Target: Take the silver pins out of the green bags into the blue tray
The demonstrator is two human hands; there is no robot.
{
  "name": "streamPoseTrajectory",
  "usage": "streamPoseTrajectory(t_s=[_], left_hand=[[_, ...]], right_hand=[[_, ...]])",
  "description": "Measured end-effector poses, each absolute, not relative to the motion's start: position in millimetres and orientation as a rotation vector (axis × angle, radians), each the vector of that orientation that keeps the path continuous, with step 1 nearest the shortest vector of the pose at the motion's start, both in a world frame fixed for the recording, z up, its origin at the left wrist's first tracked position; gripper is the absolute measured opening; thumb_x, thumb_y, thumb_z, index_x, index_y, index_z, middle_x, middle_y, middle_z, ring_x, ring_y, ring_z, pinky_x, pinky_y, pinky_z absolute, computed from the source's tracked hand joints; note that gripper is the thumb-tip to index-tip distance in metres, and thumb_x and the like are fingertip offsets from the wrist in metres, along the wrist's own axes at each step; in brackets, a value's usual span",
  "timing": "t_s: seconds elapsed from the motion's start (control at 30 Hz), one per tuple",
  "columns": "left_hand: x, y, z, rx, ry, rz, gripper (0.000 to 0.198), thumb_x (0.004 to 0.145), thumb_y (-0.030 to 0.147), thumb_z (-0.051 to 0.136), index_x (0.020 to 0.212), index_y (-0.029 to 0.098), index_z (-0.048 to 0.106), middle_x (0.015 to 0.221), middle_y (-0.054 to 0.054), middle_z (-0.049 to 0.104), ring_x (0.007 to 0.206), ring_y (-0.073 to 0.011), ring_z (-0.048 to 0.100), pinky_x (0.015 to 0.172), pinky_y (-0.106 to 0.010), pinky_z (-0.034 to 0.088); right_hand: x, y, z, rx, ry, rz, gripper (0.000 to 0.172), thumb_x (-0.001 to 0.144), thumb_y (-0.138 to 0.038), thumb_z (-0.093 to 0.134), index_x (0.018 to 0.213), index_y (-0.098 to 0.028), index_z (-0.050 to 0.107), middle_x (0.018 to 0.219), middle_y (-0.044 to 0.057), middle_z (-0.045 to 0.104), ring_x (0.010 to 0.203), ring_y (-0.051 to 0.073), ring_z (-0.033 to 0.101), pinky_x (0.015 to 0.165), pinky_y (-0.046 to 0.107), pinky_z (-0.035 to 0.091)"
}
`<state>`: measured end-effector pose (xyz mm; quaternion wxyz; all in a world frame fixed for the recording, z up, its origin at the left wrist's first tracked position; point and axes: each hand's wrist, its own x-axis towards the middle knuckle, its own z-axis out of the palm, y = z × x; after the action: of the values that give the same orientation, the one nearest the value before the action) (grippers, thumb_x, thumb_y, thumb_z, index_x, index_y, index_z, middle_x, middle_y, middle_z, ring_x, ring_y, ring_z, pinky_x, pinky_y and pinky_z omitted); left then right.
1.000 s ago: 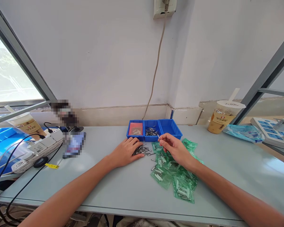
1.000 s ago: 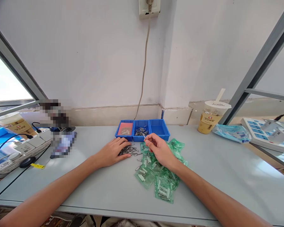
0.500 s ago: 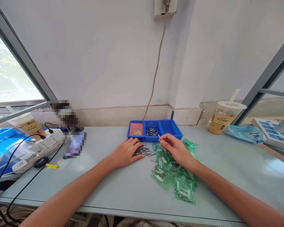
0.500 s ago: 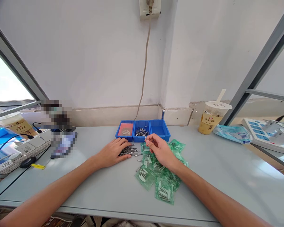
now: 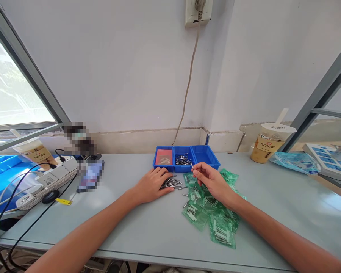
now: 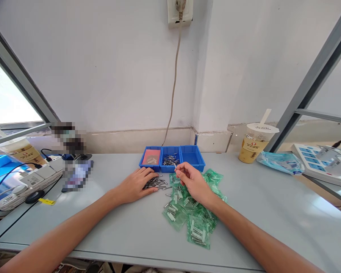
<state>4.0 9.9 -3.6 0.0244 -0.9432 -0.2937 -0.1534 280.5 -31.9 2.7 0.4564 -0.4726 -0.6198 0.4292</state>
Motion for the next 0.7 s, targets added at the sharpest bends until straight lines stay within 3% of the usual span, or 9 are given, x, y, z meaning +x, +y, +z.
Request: streamPoseTrajectory(t_s=[0.7], left_hand=[[4, 9, -3, -2.937, -0.931, -0.48, 0.046, 0.105, 0.056, 0.051, 0.136, 0.022, 0.056, 0.126, -0.009, 0.062, 0.11, -0.026, 0.059, 0.095, -0.04, 0.047]], right_hand=[[278, -38, 13, -1.092, -1.476, 1.161, 0.041, 0.092, -0.063, 0.063, 0.098, -0.023, 0.062, 0.087, 0.001, 0.061, 0.071, 0.015, 0.052, 0.067, 0.03, 0.044]])
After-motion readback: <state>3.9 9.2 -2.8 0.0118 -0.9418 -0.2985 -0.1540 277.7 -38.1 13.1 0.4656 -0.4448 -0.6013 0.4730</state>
